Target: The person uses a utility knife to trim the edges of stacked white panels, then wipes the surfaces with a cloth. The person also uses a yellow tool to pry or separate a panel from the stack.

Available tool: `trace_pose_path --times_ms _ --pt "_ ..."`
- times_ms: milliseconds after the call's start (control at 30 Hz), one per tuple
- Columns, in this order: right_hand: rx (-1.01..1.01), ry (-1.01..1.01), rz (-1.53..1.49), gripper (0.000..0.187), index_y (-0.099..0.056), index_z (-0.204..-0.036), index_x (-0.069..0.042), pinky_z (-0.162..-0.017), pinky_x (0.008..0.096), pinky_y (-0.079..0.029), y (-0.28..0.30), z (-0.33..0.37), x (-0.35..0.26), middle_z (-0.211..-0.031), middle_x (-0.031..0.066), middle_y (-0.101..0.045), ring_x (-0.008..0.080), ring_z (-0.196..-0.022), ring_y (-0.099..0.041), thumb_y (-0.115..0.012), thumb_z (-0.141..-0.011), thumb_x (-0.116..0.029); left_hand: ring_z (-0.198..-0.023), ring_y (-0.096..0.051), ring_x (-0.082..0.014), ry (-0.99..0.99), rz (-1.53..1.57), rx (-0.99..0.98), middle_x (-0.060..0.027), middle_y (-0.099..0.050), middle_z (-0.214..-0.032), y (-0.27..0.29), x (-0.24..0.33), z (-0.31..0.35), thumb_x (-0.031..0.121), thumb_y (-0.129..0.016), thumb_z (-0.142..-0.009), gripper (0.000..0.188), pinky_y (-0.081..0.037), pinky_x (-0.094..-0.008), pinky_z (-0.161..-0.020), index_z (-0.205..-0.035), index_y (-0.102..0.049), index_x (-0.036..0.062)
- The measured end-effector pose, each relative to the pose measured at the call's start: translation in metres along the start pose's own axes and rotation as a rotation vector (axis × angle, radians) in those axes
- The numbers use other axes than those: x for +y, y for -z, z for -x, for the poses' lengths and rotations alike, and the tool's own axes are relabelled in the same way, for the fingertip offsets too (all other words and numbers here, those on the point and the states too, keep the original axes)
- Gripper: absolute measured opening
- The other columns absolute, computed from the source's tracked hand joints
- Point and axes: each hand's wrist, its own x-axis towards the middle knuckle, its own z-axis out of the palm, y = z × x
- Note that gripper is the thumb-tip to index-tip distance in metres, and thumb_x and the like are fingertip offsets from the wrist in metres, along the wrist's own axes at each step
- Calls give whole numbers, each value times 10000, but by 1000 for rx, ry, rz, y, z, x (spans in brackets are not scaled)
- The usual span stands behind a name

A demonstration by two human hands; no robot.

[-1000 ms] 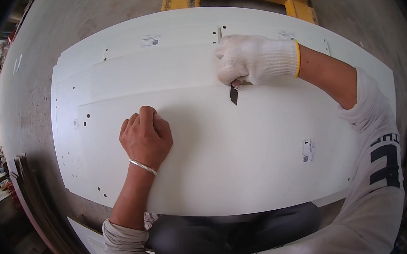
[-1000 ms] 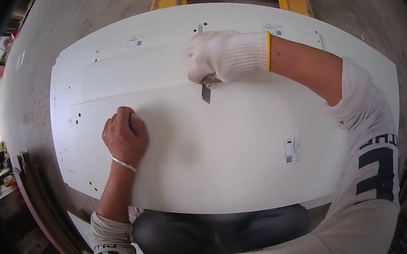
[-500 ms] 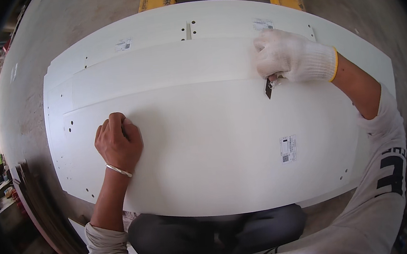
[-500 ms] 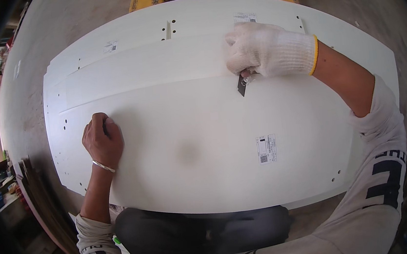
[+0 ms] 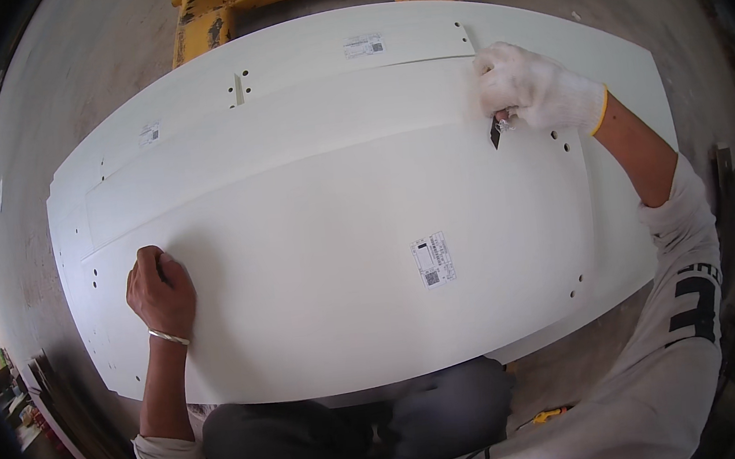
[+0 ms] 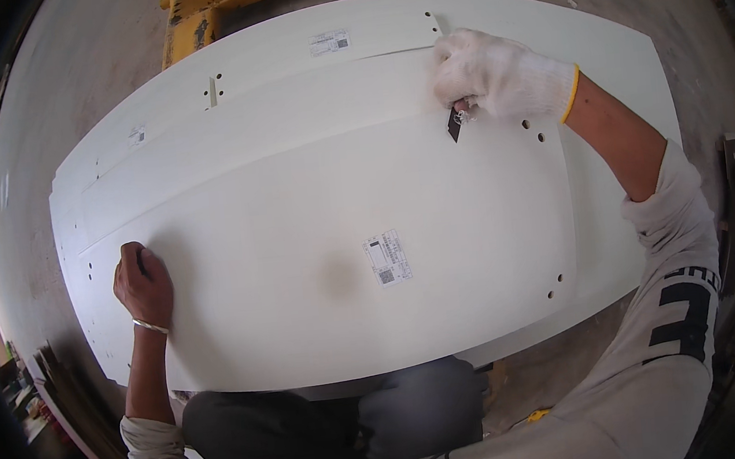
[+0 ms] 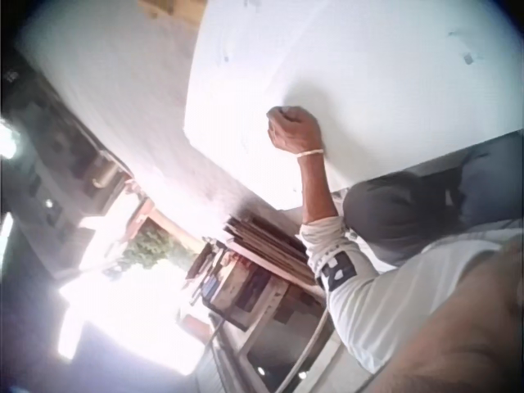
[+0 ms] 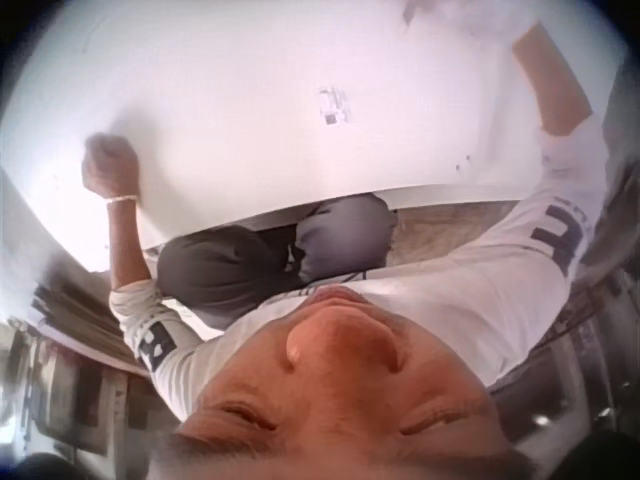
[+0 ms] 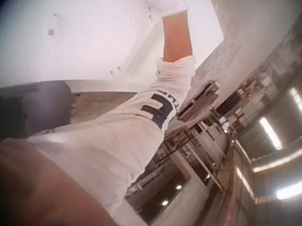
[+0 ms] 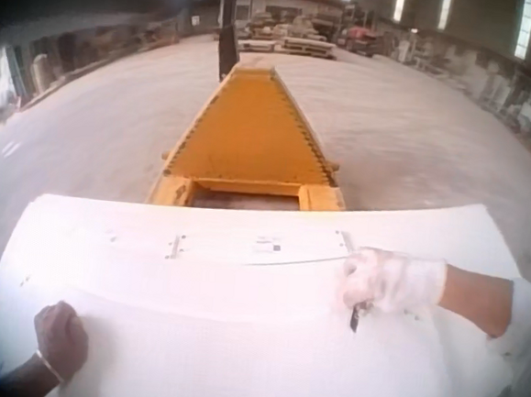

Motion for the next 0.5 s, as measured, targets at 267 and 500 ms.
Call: trace_pose_path --times_ms 267,500 --pt "85 -143 28 143 -674 -823 -63 -776 389 -521 -21 40 59 -946 95 -570 279 -918 -583 -694 -791 75 -748 -615 -365 23 -2 -28 -134 -638 -787 -28 -20 -6 89 -548 -938 41 -493 -477 -733 -922 -569 57" --pt "405 -744 -503 74 -643 -963 -34 -692 332 -495 -55 121 123 -856 51 -595 171 -770 -570 -577 -948 -3 -745 -628 -374 56 -27 -90 -142 -651 -779 -49 -27 -12 95 -556 -933 39 -493 -487 -724 -923 -573 61"
